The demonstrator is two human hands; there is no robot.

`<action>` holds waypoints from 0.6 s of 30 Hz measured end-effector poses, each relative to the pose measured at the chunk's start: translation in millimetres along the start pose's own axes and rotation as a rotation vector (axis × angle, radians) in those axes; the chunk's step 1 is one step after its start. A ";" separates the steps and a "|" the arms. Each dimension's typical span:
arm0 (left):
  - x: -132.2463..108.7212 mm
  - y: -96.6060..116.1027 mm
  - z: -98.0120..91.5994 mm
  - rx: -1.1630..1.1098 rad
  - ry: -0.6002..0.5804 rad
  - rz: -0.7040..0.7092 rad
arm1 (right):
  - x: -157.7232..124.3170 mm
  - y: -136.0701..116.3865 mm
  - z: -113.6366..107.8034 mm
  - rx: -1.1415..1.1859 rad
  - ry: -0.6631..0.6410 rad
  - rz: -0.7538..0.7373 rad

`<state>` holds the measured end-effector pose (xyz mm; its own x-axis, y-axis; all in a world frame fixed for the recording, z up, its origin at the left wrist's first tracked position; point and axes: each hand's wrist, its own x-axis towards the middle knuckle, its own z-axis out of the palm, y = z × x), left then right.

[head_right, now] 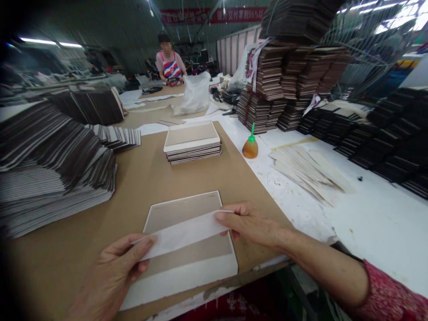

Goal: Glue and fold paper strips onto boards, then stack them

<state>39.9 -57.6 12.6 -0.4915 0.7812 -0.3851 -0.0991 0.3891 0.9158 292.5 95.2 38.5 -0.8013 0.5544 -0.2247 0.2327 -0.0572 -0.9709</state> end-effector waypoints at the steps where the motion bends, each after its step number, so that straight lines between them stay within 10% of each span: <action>1: 0.7 -4.1 -3.4 0.013 -0.024 -0.024 | -1.3 2.0 -0.7 -0.004 0.019 -0.007; 7: 8.3 -16.3 -22.0 0.063 -0.205 -0.114 | 7.1 11.1 4.2 0.081 0.160 0.132; 18: 56.2 8.8 -41.4 0.113 -0.074 -0.135 | 49.8 -1.8 -8.8 0.045 0.299 0.184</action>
<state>-24.4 -30.5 3.6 -0.4145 0.7507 -0.5144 -0.0595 0.5417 0.8385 257.1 130.2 29.8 -0.5499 0.7495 -0.3686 0.3284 -0.2118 -0.9205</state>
